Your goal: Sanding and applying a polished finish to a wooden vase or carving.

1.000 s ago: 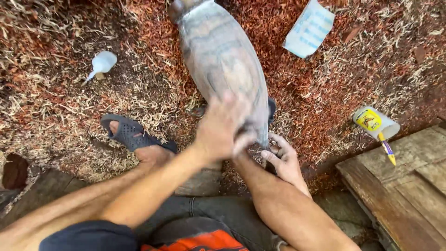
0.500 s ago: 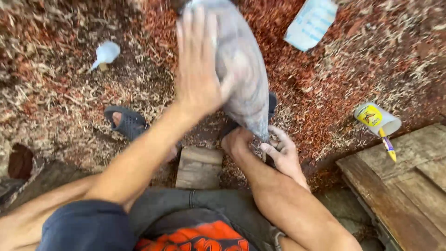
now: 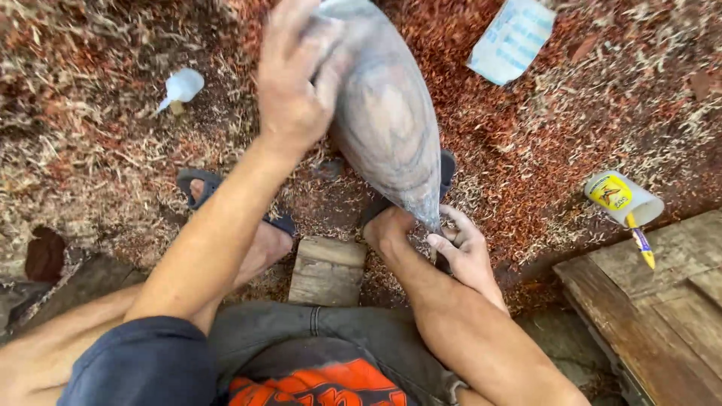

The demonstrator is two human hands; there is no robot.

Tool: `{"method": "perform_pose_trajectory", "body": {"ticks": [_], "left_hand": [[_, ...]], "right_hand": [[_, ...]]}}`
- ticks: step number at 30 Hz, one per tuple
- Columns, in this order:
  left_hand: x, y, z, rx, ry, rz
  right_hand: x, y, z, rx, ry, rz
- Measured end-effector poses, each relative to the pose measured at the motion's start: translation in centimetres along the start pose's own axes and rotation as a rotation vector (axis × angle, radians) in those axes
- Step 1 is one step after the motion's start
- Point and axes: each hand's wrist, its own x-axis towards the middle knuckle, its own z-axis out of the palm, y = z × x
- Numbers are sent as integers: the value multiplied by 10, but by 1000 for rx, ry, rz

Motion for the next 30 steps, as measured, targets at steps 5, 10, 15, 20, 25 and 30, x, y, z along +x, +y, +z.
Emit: {"method": "perform_pose_trajectory", "body": {"ticks": [5, 10, 15, 20, 25, 30], "left_hand": [[5, 12, -29, -553, 204, -393], [-35, 21, -11, -467, -32, -411], [-31, 54, 12, -532, 24, -515], [-61, 70, 12, -171, -5, -311], [-36, 50, 21, -121, 177, -317], [-82, 71, 37, -30, 100, -246]], "right_hand": [[-3, -7, 1, -35, 2, 16], [-2, 0, -3, -8, -5, 4], [0, -3, -1, -81, 12, -22], [1, 3, -3, -62, 7, -22], [4, 1, 1, -60, -63, -45], [39, 41, -10, -487, -324, -97]]}}
